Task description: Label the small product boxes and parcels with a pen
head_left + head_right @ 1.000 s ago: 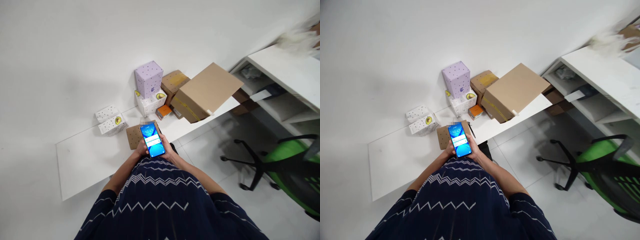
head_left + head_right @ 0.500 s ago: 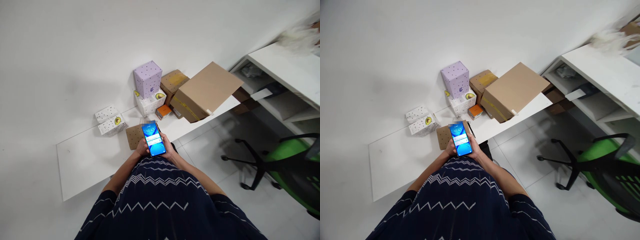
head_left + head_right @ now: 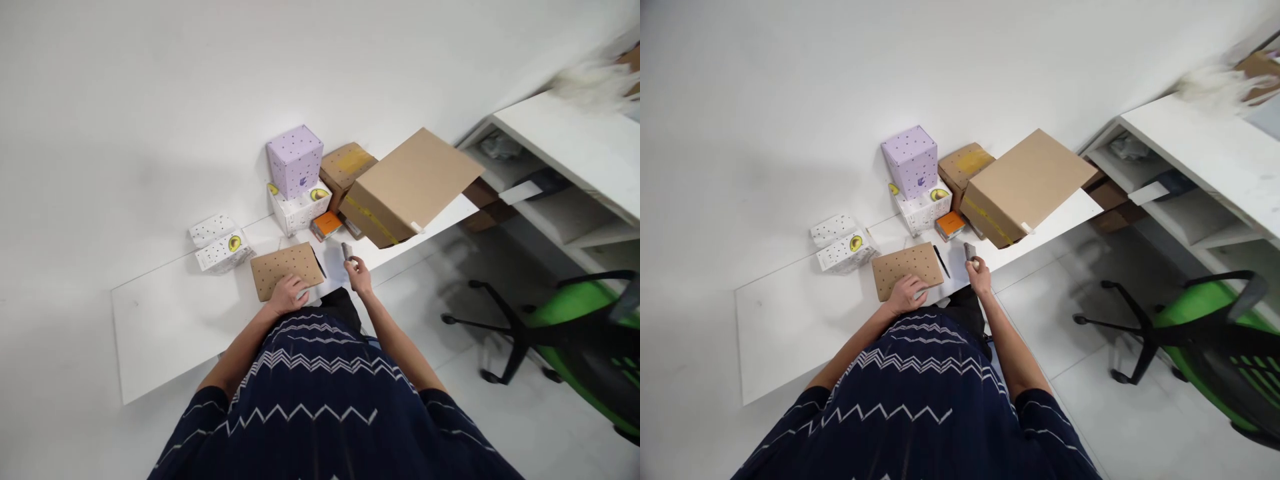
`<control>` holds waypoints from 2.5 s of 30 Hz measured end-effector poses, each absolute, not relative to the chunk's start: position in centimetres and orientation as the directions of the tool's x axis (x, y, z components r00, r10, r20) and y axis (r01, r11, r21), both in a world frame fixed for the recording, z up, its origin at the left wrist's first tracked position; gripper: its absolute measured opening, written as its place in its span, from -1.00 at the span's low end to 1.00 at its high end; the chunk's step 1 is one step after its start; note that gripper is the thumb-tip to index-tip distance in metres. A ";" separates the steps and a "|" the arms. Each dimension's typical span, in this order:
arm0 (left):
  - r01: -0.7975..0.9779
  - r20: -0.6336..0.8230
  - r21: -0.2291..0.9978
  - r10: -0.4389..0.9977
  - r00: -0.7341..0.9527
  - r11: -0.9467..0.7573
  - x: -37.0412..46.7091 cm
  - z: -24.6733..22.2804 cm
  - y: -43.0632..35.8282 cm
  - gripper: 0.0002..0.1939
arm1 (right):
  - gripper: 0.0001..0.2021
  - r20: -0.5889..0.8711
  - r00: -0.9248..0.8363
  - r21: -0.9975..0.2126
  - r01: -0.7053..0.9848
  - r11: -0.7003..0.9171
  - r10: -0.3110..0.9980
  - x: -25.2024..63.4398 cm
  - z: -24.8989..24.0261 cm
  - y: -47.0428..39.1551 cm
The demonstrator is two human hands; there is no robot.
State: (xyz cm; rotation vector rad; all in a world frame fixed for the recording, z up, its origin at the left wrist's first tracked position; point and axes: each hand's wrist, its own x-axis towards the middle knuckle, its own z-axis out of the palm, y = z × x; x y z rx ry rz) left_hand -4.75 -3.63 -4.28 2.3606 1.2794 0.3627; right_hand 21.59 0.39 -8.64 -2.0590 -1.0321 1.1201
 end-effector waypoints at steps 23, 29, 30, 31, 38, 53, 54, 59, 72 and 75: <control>0.922 -0.363 0.244 0.853 0.374 -0.301 -8.2 -1.8 0.4 0.22 | -0.52 -0.541 0.058 -0.814 0.218 -0.539 0.839 17.7 -10.3 0.7; 0.903 -0.298 0.347 0.884 0.361 -0.252 -8.7 -0.4 -2.1 0.17 | -0.47 -0.739 -0.062 -0.673 0.013 -0.740 0.671 16.9 -10.2 0.5; 0.900 -0.294 0.365 0.887 0.356 -0.239 -9.0 -0.3 -2.5 0.19 | -0.47 -0.760 -0.097 -0.645 -0.021 -0.764 0.643 16.7 -10.1 0.3; 0.897 -0.295 0.379 0.890 0.348 -0.226 -9.3 -0.2 -2.9 0.20 | -0.48 -0.780 -0.145 -0.608 -0.053 -0.792 0.609 16.6 -10.0 0.1; 0.868 -0.194 0.444 0.922 0.335 -0.222 -12.0 -1.5 -5.4 0.22 | -0.59 -0.725 -0.414 -0.523 -0.188 -0.831 0.550 15.3 -5.4 -0.3; 0.579 0.207 0.814 0.948 -0.241 -0.030 -10.3 -5.6 -2.5 -0.20 | -0.50 -0.166 -0.413 -0.986 0.060 -0.155 0.895 10.1 0.2 6.8; 0.580 0.223 0.815 0.932 -0.285 -0.018 -10.2 -5.4 -1.9 -0.22 | -0.53 -0.130 -0.387 -0.992 0.060 -0.115 0.913 9.4 -0.1 7.7; 0.677 0.451 0.726 0.827 -0.337 -0.120 -9.1 -4.3 0.7 -0.54 | -0.57 0.015 -0.235 -0.998 0.048 0.027 0.972 5.3 -2.0 10.7; 0.777 0.162 0.625 0.986 -0.031 -0.079 -8.7 0.2 7.1 -0.77 | -0.66 -0.257 -0.032 -0.964 -0.065 -0.259 0.966 12.6 -3.4 4.9; 0.792 0.432 0.562 0.901 -0.038 -0.236 -7.6 5.0 10.3 -0.64 | -0.62 -0.346 0.018 -0.924 -0.182 -0.337 0.938 14.2 -3.2 2.9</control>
